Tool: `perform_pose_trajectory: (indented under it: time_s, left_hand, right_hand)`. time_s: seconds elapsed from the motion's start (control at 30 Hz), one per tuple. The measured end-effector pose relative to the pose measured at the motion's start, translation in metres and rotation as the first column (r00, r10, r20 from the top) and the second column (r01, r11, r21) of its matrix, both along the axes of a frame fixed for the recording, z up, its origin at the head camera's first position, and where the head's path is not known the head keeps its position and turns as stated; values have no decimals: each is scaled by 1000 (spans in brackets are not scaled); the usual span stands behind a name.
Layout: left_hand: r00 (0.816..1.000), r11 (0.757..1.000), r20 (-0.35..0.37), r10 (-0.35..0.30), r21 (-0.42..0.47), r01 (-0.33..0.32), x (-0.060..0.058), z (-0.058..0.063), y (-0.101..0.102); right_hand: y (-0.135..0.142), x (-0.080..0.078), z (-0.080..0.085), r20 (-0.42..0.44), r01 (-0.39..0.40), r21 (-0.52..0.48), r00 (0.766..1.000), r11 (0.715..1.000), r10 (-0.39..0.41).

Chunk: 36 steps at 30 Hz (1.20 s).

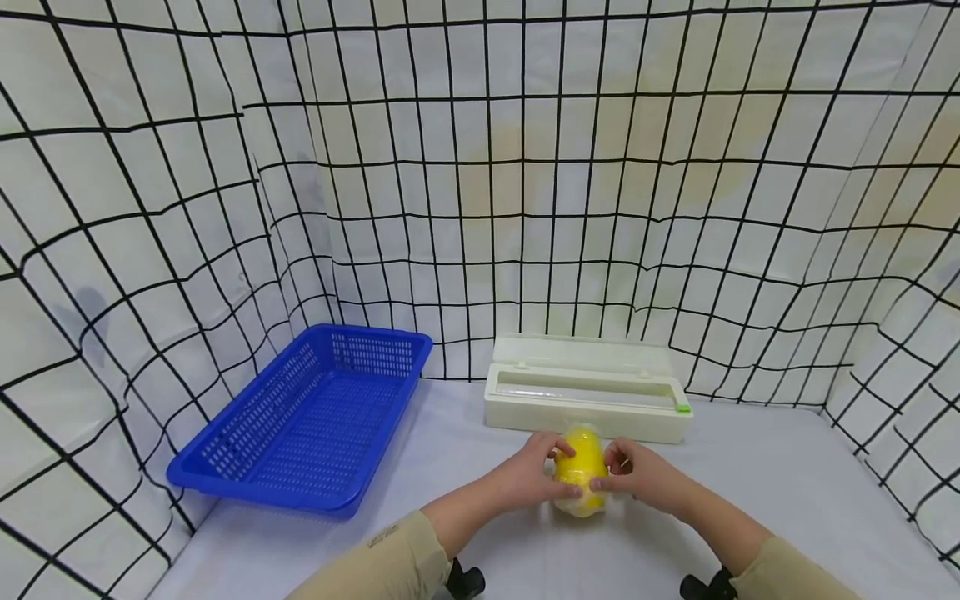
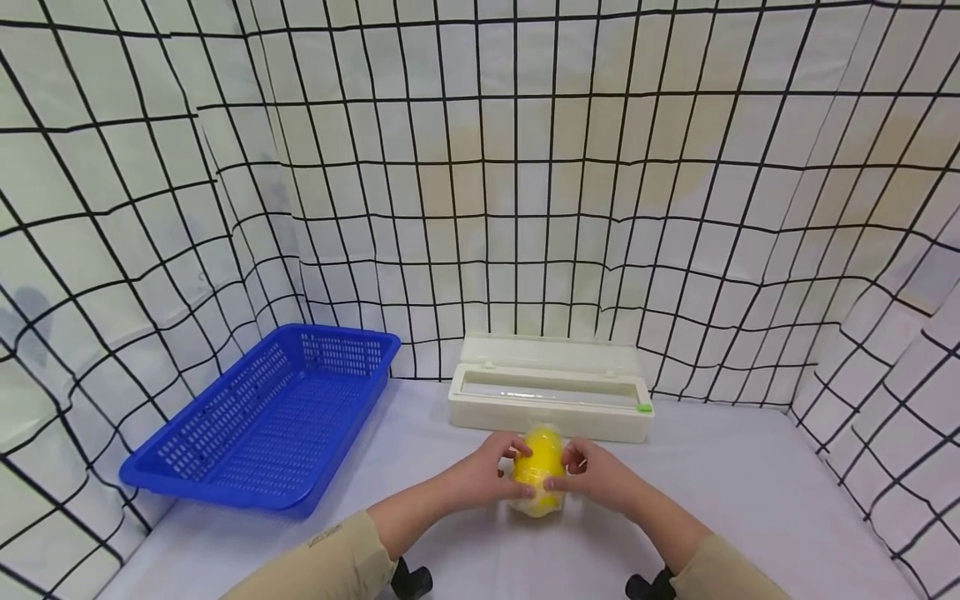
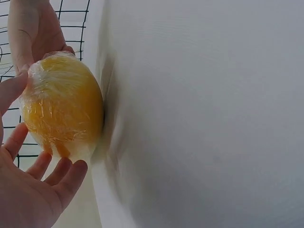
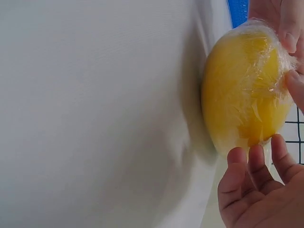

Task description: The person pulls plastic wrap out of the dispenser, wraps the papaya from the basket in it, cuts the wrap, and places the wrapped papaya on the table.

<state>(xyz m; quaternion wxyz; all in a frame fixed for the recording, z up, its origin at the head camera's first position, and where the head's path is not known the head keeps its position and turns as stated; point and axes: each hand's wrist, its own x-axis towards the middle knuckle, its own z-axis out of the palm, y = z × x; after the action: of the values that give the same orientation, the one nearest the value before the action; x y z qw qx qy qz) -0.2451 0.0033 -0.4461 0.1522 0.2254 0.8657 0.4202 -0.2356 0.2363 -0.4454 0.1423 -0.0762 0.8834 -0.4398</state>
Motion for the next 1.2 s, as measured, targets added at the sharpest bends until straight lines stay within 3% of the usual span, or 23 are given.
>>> perform_pose_trajectory:
  time_s: [0.3,0.4,0.53,0.63,0.77,0.97,1.07,1.2]
  left_hand:
    - [999,1000,-50,-13,-11,13,4,2,-7]
    - [998,1000,-51,26,0,-26,2,8,-11]
    - [990,995,-109,93,-7,-95,-6,12,-15]
    - [980,992,-161,114,-32,-121,-14,12,-19]
    - [976,992,-195,98,-55,-111,-24,9,-23]
    - [985,997,-174,7,-71,-20,-34,2,-26]
    - [988,996,-148,-51,-83,38,-36,0,-26]
    - [992,994,-106,-70,-90,60,-32,-3,-29]
  right_hand:
    - [-8,20,3,-144,109,51,984,993,-100]
    - [-15,27,3,-167,124,76,980,989,-110]
    - [-19,29,2,-160,125,84,981,989,-110]
    - [-14,26,0,-131,86,62,988,994,-77]
    - [1,18,-3,-114,-68,41,991,997,73]
    - [17,7,-5,-149,-285,45,946,958,288]
    - [19,4,-5,-176,-311,64,932,948,318]
    - [22,2,-6,-229,-252,103,935,962,269]
